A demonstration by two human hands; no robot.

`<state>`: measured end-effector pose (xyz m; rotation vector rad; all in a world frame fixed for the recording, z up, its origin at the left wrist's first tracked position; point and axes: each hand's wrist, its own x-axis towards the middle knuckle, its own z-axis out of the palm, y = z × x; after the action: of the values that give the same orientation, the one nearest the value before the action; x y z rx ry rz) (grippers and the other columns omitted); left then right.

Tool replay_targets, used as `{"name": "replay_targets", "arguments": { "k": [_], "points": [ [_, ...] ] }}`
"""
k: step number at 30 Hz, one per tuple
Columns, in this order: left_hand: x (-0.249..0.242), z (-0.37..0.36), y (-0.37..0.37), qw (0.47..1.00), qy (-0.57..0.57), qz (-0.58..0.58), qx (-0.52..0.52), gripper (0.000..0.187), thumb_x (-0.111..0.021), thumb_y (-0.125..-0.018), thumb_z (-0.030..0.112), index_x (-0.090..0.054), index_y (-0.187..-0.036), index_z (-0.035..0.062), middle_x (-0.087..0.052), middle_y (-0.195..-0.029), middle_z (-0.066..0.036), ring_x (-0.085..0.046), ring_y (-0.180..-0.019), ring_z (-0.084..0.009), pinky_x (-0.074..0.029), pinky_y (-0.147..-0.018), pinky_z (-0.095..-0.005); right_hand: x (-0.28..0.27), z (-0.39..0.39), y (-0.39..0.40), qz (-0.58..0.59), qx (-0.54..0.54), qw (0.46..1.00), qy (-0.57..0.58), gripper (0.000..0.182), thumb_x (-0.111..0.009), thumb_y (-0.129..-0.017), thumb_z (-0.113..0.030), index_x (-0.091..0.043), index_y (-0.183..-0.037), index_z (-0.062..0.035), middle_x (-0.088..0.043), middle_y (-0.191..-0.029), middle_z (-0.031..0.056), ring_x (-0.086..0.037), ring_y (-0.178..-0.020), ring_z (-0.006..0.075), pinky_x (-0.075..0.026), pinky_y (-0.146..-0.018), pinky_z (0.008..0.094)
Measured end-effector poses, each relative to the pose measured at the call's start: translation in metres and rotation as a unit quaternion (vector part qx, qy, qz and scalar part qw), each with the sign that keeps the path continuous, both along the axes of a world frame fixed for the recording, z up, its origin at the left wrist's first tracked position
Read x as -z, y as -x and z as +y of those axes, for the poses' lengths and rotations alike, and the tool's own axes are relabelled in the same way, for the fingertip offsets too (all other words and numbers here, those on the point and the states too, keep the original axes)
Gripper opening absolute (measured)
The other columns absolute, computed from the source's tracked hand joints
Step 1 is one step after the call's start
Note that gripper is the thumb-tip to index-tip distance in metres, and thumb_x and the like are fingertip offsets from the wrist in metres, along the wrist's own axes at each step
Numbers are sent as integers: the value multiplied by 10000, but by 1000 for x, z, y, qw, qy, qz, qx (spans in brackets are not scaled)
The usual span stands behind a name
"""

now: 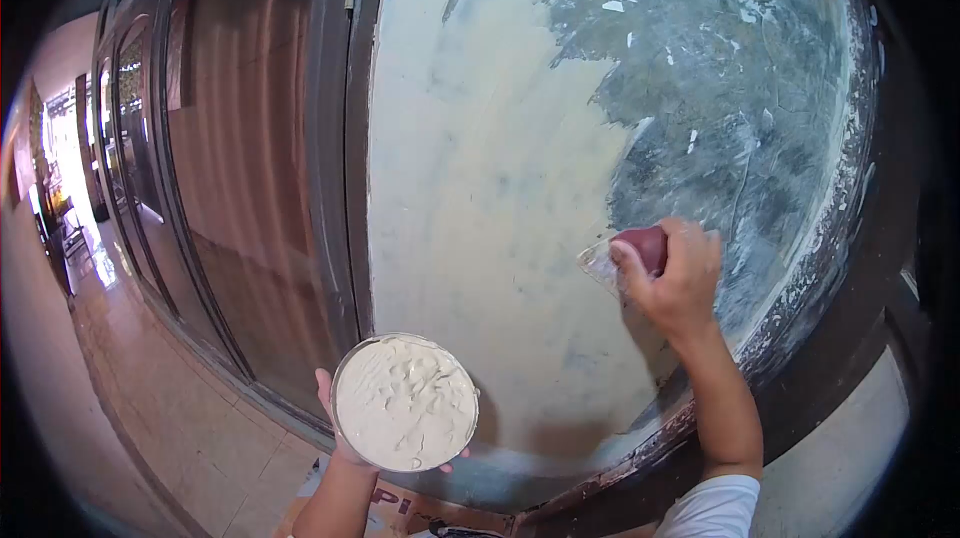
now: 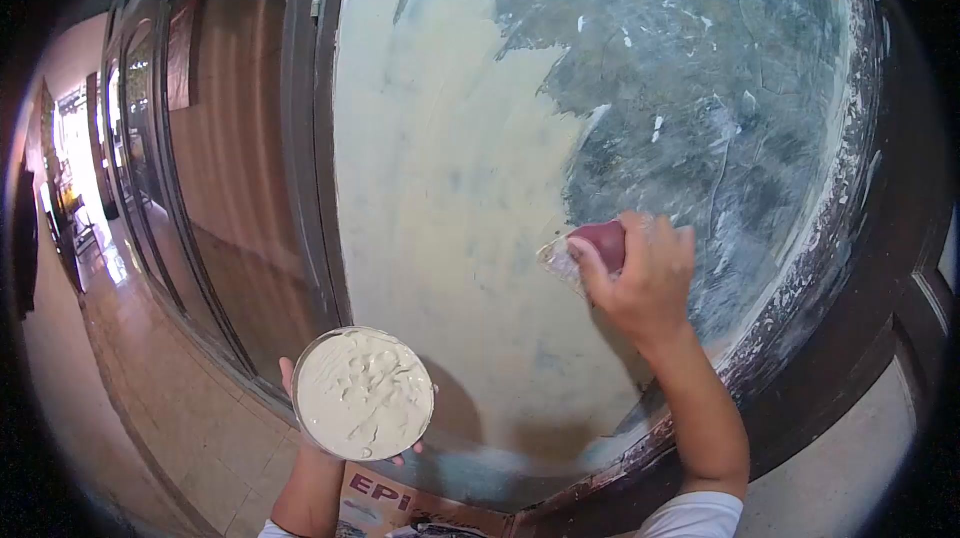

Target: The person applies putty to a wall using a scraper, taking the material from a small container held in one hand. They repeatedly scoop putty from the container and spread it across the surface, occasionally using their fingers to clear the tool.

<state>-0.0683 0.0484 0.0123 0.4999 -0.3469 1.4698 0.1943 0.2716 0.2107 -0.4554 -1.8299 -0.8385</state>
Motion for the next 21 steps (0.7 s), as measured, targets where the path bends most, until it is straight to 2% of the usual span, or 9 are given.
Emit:
{"name": "replay_targets", "arguments": {
  "k": [4, 7, 8, 9, 12, 16, 19, 20, 21],
  "points": [
    [5, 2, 1, 1000, -2, 12, 14, 1220, -529, -706, 962, -245, -1640, 232, -167, -1623, -382, -410, -1210, -768, -475, -799, -841, -20, 13, -11, 158, 14, 987, 15, 496, -860, -808, -391, -638, -1049, -18, -631, -869, 131, -608, -798, 338, -416, -734, 449],
    [5, 1, -1, 1000, 0, 9, 1, 1218, -519, -705, 968, -253, -1636, 229, -190, -1614, -380, -422, -1199, -764, -483, -793, -835, -3, 5, -8, 52, -44, 997, -24, 457, -841, -839, -370, -636, -1053, -23, -638, -896, 123, -607, -798, 339, -419, -745, 449],
    [3, 1, -1, 1000, -3, 25, -6, 1218, -506, -708, 974, -261, -1632, 219, -223, -1603, -379, -444, -1180, -756, -496, -775, -825, 4, -3, -4, 10, -28, 999, 14, 434, -838, -845, -357, -633, -1046, -31, -646, -909, 105, -606, -782, 336, -420, -759, 451],
    [3, 1, -2, 1000, -4, 26, -6, 1218, -506, -708, 974, -261, -1632, 219, -223, -1603, -379, -444, -1180, -756, -496, -775, -825, 1, -1, -2, 10, -28, 999, 13, 434, -838, -845, -357, -633, -1046, -31, -646, -909, 105, -606, -782, 336, -420, -759, 451],
    [3, 1, -7, 1000, 12, 12, -8, 1224, -496, -708, 978, -263, -1632, 210, -253, -1594, -378, -467, -1166, -750, -499, -757, -827, -23, 11, -2, 166, -10, 986, -14, 444, -853, -819, -370, -643, -1024, -37, -638, -883, 104, -604, -776, 323, -413, -746, 435],
    [5, -5, -8, 999, 23, 28, -25, 1223, -484, -709, 984, -266, -1627, 206, -250, -1582, -398, -495, -1127, -750, -510, -751, -820, -3, -5, 2, 12, -56, 998, 6, 407, -848, -821, -346, -652, -1004, -39, -646, -871, 106, -603, -763, 320, -414, -734, 430],
    [2, -9, -10, 999, 38, -16, -24, 1220, -495, -713, 975, -255, -1634, 212, -225, -1589, -406, -466, -1154, -762, -492, -777, -835, -4, 1, 7, 37, -40, 998, -16, 408, -851, -818, -343, -645, -995, -38, -647, -866, 107, -598, -753, 323, -418, -735, 434],
    [10, -6, -5, 999, 4, 26, -23, 1210, -498, -717, 971, -261, -1633, 217, -214, -1596, -403, -464, -1161, -760, -484, -790, -838, -14, 8, 4, 113, -40, 993, -23, 403, -852, -818, -338, -640, -990, -41, -648, -867, 106, -591, -749, 324, -423, -739, 440],
    [9, -8, -6, 999, 5, 24, -23, 1210, -498, -717, 971, -261, -1633, 217, -214, -1596, -403, -464, -1161, -760, -484, -790, -838, -17, 8, 2, 111, -40, 993, -21, 403, -852, -818, -338, -640, -990, -41, -648, -867, 106, -591, -749, 324, -423, -739, 440]
  ]
}}
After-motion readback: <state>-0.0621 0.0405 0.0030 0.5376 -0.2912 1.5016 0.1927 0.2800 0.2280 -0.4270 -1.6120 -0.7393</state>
